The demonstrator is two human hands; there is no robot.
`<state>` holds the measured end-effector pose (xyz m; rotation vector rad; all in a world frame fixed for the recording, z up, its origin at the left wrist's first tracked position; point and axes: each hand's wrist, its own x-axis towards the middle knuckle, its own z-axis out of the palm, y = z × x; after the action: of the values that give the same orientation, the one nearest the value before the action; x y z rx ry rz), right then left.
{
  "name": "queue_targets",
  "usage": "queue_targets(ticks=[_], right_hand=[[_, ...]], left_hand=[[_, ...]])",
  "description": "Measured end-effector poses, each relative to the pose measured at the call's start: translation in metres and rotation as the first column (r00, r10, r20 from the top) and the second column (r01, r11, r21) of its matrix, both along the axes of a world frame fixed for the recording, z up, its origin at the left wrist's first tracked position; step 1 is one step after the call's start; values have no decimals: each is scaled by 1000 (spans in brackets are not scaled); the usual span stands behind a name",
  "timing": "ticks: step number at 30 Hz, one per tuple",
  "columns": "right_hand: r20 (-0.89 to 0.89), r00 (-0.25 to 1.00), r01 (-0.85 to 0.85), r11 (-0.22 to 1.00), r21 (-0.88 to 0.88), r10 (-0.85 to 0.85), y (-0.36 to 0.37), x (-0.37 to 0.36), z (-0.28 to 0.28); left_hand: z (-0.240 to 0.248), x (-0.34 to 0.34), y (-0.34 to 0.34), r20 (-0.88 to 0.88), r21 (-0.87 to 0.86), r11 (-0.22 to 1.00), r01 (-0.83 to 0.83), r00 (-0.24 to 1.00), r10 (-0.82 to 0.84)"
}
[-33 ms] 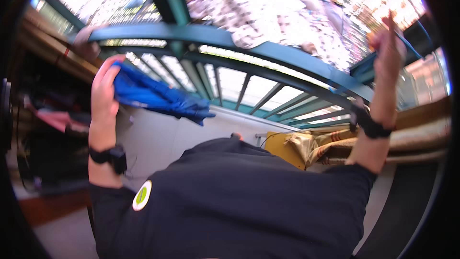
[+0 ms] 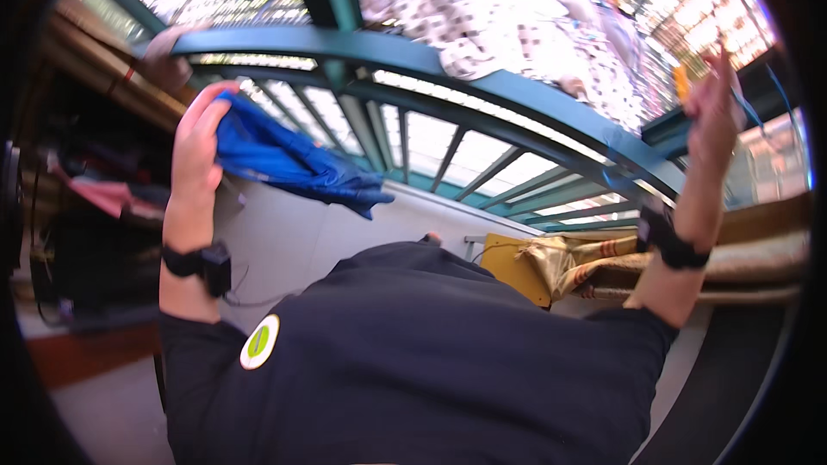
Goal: The person places a red shirt, a blue shirt, and a white shirt on hangers and uses a reaching pole to hang them on a high rail, then begins preparing a polka-dot garment on another hanger.
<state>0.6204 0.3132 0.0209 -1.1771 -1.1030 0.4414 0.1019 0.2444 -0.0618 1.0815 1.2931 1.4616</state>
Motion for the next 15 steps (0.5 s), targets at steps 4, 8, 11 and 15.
queue_targets(ticks=[4,8,11,15], right_hand=[[122,973,-185,977,-107,198,-74,-36,1],[225,810,-436,813,-386,542,-128,-74,-24],[184,496,-618,494,-611,849,-134,-146,-27],[142,145,-743,203,-637,979,-122,-231,-56]], left_hand=[[-12,-18,-15,-39,-24,999,-25,999,25],[-34,-41,-27,-173,-57,995,-78,983,67],[-43,-56,-27,-246,-75,991,-107,965,86],[-47,-63,-32,-268,-49,993,-104,960,87]])
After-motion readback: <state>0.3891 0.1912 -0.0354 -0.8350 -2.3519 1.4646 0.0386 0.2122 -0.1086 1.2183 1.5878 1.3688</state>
